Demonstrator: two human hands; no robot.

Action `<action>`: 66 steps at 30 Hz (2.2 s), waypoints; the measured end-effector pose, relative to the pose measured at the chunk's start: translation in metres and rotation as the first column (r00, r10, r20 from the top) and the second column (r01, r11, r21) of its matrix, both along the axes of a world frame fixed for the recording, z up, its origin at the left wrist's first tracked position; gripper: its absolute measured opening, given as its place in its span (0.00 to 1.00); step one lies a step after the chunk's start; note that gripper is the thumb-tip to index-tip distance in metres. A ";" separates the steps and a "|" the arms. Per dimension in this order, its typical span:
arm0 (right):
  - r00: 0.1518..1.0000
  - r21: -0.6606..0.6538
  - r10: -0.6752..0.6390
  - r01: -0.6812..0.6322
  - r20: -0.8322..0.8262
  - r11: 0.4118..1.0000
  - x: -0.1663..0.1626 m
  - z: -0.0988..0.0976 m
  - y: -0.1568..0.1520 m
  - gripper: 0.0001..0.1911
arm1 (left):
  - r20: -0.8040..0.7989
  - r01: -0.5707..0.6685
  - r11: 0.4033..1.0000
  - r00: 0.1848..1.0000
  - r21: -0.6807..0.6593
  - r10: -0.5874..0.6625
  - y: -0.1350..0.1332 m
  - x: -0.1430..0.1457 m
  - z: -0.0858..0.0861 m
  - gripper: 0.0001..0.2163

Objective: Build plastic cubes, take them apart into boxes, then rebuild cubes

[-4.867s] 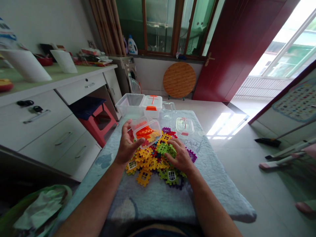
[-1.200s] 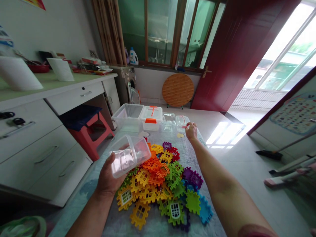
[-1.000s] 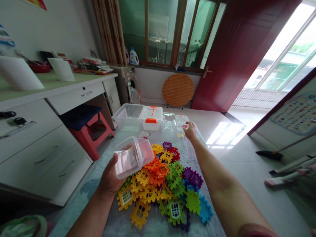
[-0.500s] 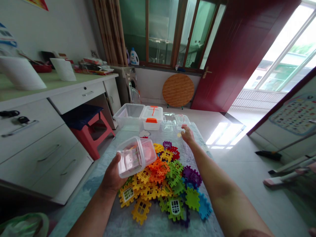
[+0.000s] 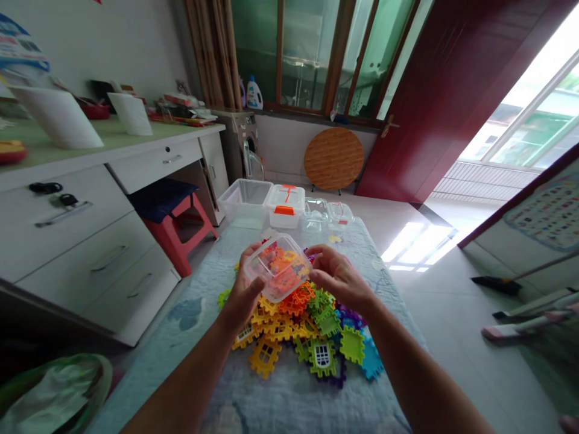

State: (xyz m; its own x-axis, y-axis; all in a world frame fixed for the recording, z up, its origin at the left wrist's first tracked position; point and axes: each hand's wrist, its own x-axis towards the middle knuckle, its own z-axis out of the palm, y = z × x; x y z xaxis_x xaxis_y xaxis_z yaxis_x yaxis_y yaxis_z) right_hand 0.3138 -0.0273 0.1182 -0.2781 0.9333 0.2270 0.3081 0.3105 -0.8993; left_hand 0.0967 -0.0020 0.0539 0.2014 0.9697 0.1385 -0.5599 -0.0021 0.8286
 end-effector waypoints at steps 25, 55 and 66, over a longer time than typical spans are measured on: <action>0.314 -0.239 -0.944 0.913 -0.103 0.330 0.172 -0.060 0.084 0.09 | -0.811 -0.227 0.945 0.490 0.237 0.321 0.049 -0.058 -0.037 0.23; 0.535 -0.504 -0.804 0.635 -0.261 0.586 0.111 -0.071 0.061 0.16 | -0.879 0.124 0.963 0.450 0.240 0.161 0.039 -0.050 -0.025 0.28; 0.852 -0.016 -0.080 0.103 0.517 0.995 0.041 -0.081 -0.026 0.58 | -0.958 0.168 0.952 0.181 0.255 0.224 0.015 -0.062 -0.019 0.45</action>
State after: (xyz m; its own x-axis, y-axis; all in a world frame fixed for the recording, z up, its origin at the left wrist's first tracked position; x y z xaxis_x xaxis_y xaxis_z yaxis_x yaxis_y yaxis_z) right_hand 0.3547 -0.0530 0.0373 -0.2572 0.9657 0.0355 0.7557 0.2239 -0.6155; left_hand 0.0350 0.0131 0.0350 0.3336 0.9399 0.0729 0.7010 -0.2990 0.6474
